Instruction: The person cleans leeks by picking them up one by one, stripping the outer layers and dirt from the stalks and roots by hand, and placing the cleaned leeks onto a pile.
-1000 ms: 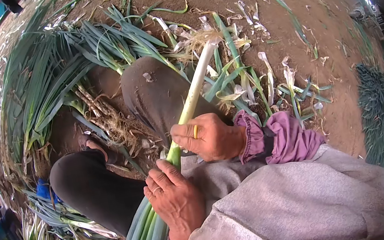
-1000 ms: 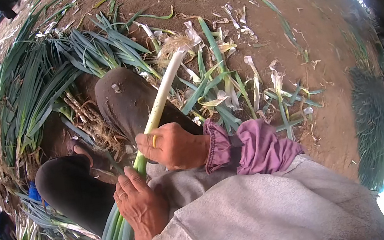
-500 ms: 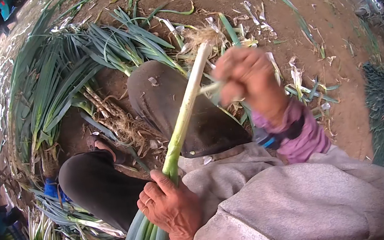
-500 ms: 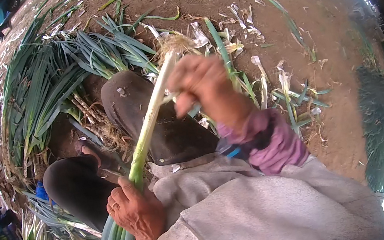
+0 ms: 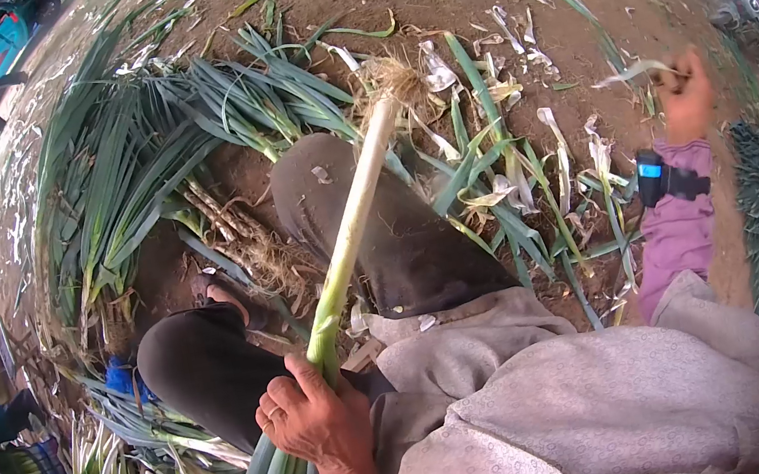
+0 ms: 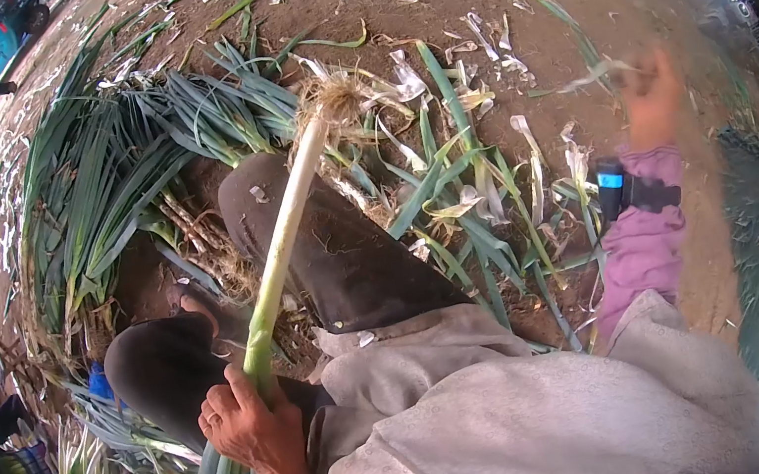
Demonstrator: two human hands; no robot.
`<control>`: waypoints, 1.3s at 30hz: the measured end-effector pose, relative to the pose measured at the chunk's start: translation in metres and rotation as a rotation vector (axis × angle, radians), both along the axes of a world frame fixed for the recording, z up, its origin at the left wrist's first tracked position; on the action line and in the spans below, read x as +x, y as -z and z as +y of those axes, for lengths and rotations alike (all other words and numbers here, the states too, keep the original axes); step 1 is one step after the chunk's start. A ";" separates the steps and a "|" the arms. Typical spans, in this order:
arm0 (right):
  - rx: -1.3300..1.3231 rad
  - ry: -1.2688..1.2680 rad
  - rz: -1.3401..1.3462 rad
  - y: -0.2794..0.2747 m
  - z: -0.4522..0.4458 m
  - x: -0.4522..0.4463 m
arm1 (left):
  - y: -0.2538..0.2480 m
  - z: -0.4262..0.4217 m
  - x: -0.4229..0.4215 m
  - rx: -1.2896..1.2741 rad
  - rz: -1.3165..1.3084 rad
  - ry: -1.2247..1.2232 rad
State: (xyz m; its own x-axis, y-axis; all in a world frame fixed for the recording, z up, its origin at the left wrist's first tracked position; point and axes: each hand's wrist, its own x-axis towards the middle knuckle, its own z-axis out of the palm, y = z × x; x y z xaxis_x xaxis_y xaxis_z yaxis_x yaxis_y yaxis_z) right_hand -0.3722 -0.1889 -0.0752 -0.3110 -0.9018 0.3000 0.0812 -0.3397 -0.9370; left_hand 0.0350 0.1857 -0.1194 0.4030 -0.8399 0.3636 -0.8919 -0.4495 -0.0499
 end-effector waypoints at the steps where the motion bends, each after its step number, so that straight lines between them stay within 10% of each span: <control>1: 0.012 -0.002 0.411 0.004 0.009 0.009 | 0.000 -0.005 0.000 -0.004 -0.032 -0.005; 4: -0.444 -0.007 1.417 0.027 0.031 0.095 | 0.007 -0.015 -0.005 -0.021 -0.112 0.000; 10: -0.962 -0.729 1.130 0.024 0.165 0.252 | 0.017 -0.018 -0.008 -0.004 -0.186 0.004; 39: -1.441 -0.933 1.194 0.033 0.186 0.307 | 0.016 -0.007 -0.017 -0.049 -0.021 -0.014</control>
State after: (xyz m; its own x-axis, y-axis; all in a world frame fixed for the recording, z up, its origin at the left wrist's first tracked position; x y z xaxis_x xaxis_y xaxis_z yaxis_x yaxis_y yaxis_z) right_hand -0.0651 -0.0031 -0.1084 0.8247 0.3644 0.4326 0.3159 -0.9311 0.1823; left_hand 0.0183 0.1787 -0.1354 0.4066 -0.8151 0.4127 -0.8843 -0.4645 -0.0462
